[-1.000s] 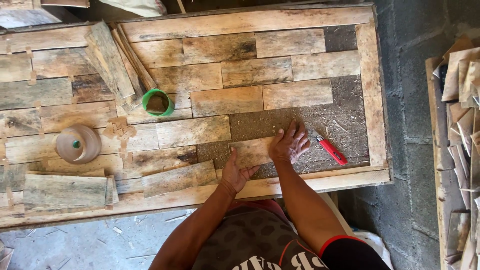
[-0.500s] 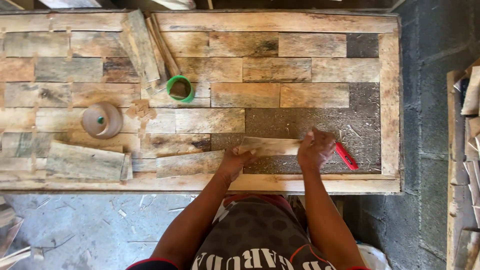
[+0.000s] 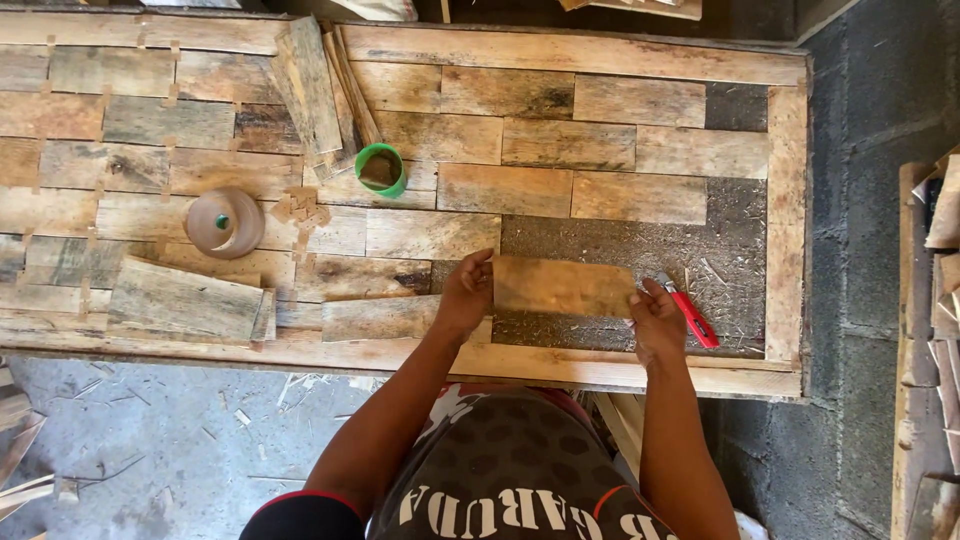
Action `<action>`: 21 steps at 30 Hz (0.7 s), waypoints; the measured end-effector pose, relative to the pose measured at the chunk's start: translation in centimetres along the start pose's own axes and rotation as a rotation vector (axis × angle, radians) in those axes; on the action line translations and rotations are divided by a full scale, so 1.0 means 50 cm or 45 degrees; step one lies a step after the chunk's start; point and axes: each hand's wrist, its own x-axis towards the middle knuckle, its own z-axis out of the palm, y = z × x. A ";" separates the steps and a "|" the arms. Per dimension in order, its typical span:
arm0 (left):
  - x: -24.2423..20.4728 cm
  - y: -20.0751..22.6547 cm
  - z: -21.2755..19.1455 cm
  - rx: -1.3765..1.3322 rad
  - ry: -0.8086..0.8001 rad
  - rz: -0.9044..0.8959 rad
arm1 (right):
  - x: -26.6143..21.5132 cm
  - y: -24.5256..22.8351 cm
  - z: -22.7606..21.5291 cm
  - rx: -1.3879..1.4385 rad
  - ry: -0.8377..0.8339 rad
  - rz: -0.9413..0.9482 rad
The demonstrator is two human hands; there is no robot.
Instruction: Arrange and trim small wood planks to form a parquet-style pattern on a flat surface.
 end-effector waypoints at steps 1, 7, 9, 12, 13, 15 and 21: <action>0.000 -0.002 -0.001 0.000 0.000 -0.001 | 0.010 0.014 -0.006 -0.001 0.000 0.001; 0.009 0.018 0.016 -0.559 0.157 -0.404 | 0.028 0.010 -0.007 0.108 0.013 -0.108; 0.014 0.025 0.025 -0.084 0.294 -0.301 | 0.062 0.039 -0.028 0.157 -0.036 -0.125; 0.010 0.050 0.039 0.452 0.411 -0.136 | 0.082 0.043 -0.037 0.112 -0.053 -0.144; 0.013 0.031 0.040 0.454 0.411 -0.140 | 0.075 0.038 -0.037 0.112 -0.051 -0.141; 0.026 -0.006 0.041 0.511 0.443 -0.022 | 0.066 0.025 -0.036 0.019 -0.045 -0.120; 0.079 -0.085 0.040 0.290 0.437 -0.039 | 0.058 -0.019 -0.018 -0.001 -0.077 -0.149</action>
